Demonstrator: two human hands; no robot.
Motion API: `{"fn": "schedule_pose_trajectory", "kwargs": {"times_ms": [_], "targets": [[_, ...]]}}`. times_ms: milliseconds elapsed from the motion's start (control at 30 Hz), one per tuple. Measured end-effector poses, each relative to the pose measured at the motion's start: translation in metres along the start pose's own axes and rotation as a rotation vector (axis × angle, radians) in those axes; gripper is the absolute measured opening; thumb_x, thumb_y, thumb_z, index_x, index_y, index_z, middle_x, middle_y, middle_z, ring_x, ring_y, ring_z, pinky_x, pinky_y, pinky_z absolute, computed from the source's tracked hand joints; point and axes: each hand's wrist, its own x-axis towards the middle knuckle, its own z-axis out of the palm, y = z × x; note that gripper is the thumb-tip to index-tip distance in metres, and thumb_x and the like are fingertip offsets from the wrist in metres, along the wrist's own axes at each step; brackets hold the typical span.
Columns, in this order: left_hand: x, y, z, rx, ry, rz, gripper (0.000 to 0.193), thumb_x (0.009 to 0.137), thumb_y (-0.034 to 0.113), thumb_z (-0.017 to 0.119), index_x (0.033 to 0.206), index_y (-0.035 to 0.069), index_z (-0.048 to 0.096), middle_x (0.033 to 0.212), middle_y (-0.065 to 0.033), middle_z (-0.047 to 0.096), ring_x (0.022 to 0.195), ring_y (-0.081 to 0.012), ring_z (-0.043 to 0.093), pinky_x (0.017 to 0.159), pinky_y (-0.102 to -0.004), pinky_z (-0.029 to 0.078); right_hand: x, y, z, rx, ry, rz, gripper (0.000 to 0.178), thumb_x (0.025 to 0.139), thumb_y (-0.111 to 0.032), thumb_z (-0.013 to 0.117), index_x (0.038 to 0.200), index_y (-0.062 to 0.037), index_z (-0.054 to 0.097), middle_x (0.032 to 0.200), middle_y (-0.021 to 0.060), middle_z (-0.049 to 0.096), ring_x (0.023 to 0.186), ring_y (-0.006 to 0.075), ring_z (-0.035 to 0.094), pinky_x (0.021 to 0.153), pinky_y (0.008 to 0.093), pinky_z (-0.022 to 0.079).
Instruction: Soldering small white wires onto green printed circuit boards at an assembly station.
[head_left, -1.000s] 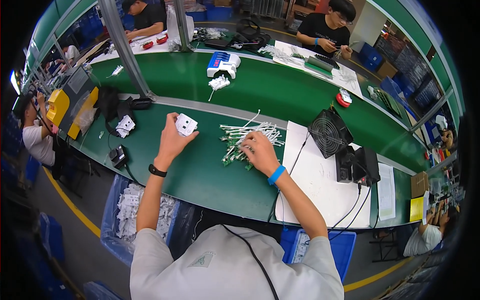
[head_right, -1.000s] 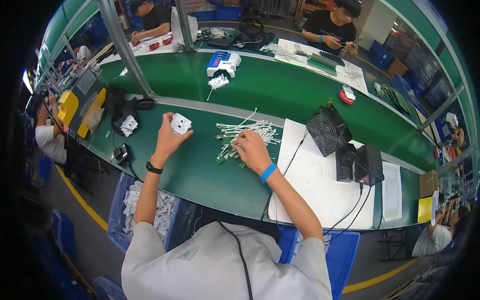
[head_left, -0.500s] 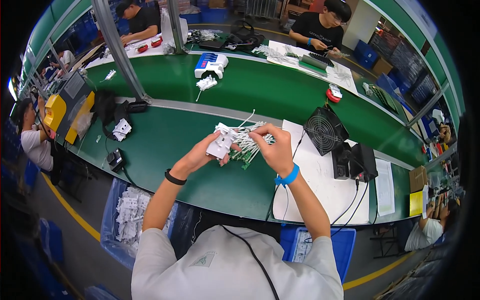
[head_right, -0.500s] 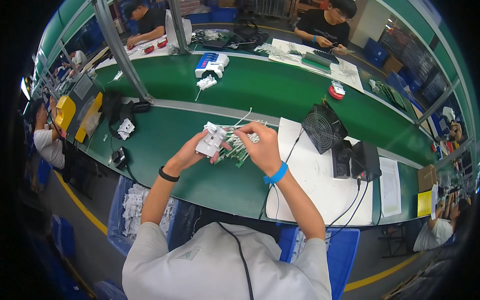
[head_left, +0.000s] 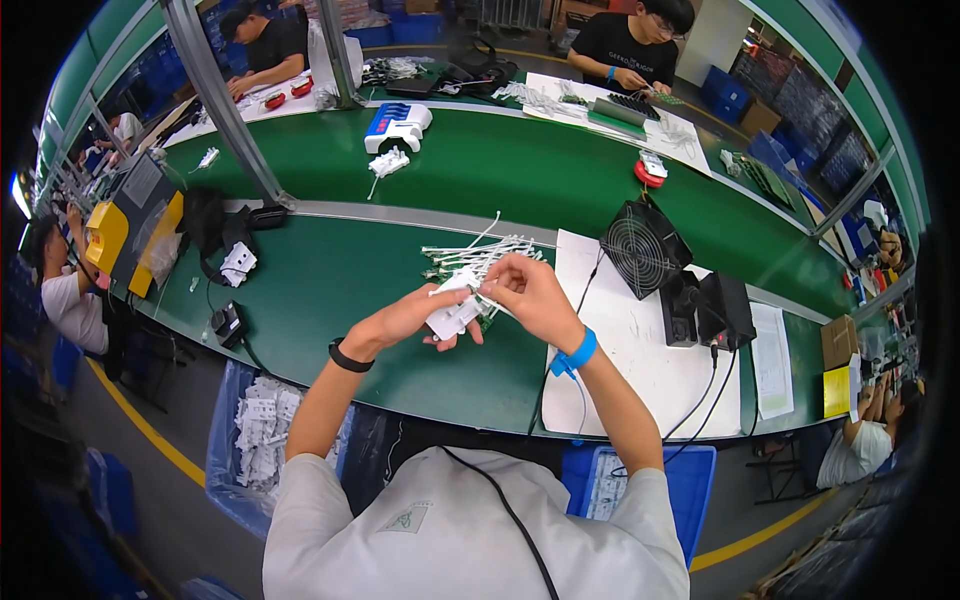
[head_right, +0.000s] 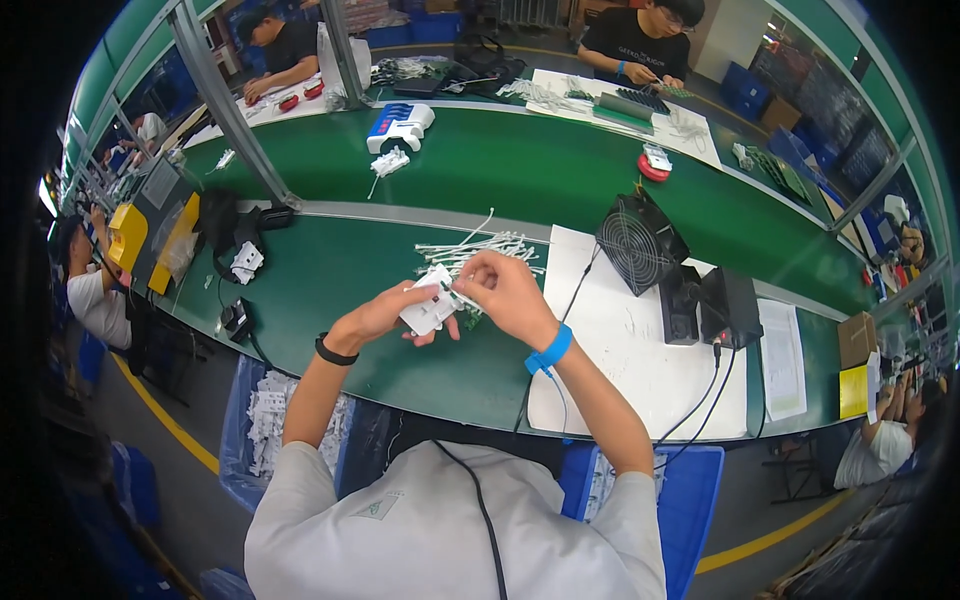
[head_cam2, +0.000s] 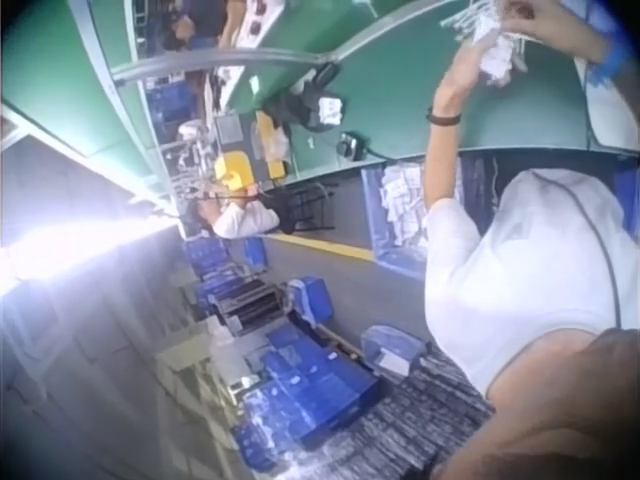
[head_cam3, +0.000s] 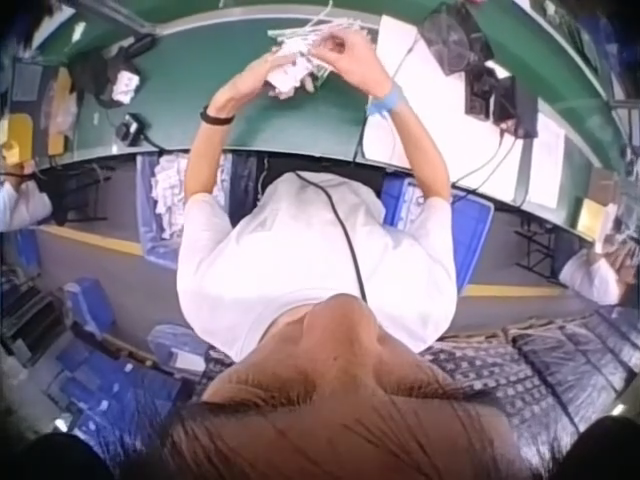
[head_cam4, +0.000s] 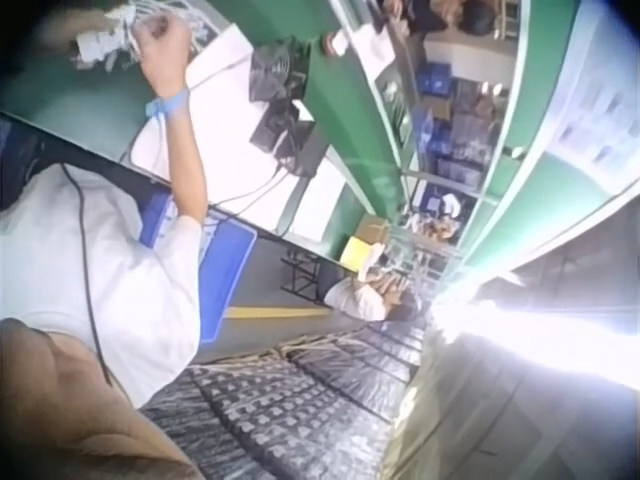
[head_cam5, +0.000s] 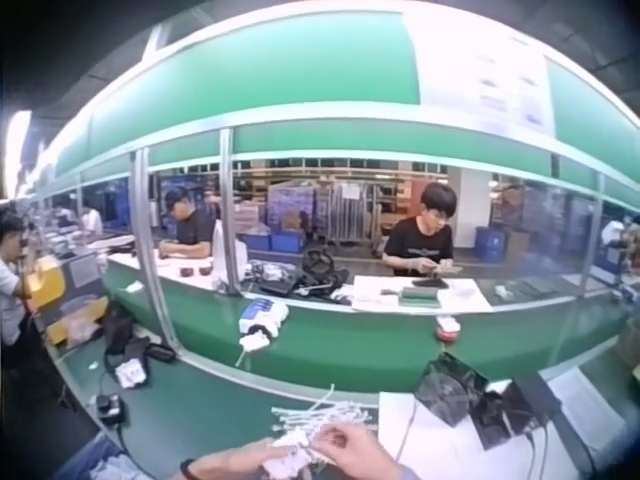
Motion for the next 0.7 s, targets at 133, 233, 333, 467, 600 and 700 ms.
{"fn": "schedule_pose_trajectory", "kwargs": {"times_ms": [133, 233, 333, 467, 600, 700], "targets": [[0.008, -0.004, 0.01, 0.084, 0.123, -0.003, 0.037, 0.103, 0.034, 0.061, 0.113, -0.001, 0.07, 0.086, -0.0095, 0.074, 0.062, -0.009, 0.061, 0.055, -0.0267, 0.047, -0.004, 0.008, -0.001, -0.099, 0.0, -0.095, 0.019, 0.092, -0.014, 0.074, 0.1, 0.0032, 0.072, 0.093, 0.0093, 0.072, 0.084, 0.0182, 0.067, 0.078, 0.032, 0.054], [0.023, -0.014, 0.008, 0.57, 0.49, 0.208, 0.033, 0.091, 0.03, 0.077, 0.089, -0.003, 0.072, 0.077, -0.0045, 0.069, 0.066, -0.0074, 0.055, 0.059, -0.0284, 0.046, -0.007, 0.022, -0.003, -0.215, -0.018, -0.084, 0.019, 0.093, -0.015, 0.074, 0.103, 0.0017, 0.072, 0.093, 0.0082, 0.073, 0.086, 0.0176, 0.068, 0.079, 0.0311, 0.054], [0.036, -0.019, 0.011, 0.452, 0.474, 0.239, 0.028, 0.089, 0.023, 0.077, 0.093, -0.003, 0.068, 0.077, -0.0062, 0.068, 0.068, -0.0085, 0.059, 0.06, -0.0295, 0.047, -0.012, 0.032, -0.003, -0.154, 0.115, -0.07, 0.019, 0.093, -0.016, 0.074, 0.103, 0.001, 0.072, 0.092, 0.0074, 0.072, 0.084, 0.0169, 0.068, 0.078, 0.0317, 0.054], [0.07, -0.034, 0.012, 0.469, 0.657, 0.395, 0.022, 0.087, 0.016, 0.074, 0.093, -0.002, 0.063, 0.075, -0.0082, 0.068, 0.067, -0.0104, 0.061, 0.06, -0.0313, 0.048, -0.027, 0.025, -0.016, 0.188, 0.175, 0.181, 0.027, 0.096, -0.014, 0.072, 0.112, 0.0072, 0.067, 0.083, 0.0048, 0.067, 0.073, 0.0093, 0.065, 0.067, 0.0225, 0.053], [0.12, -0.04, 0.036, 0.462, 0.774, 0.451, 0.022, 0.09, 0.017, 0.071, 0.088, -0.001, 0.058, 0.076, -0.0098, 0.065, 0.067, -0.0126, 0.056, 0.061, -0.0334, 0.045, -0.045, 0.036, -0.015, -0.102, 0.393, -0.059, 0.019, 0.093, -0.002, 0.07, 0.11, 0.0056, 0.068, 0.08, 0.0095, 0.068, 0.07, 0.016, 0.066, 0.063, 0.0297, 0.053], [0.158, -0.046, 0.064, 0.217, 0.594, 0.443, 0.021, 0.092, 0.015, 0.073, 0.09, -0.001, 0.06, 0.082, -0.007, 0.065, 0.074, -0.0105, 0.056, 0.065, -0.0301, 0.046, -0.057, 0.051, -0.019, -0.454, 0.538, -0.331, 0.02, 0.09, 0.001, 0.067, 0.11, 0.0035, 0.069, 0.088, 0.0181, 0.067, 0.072, 0.033, 0.067, 0.066, 0.0379, 0.054]]}}
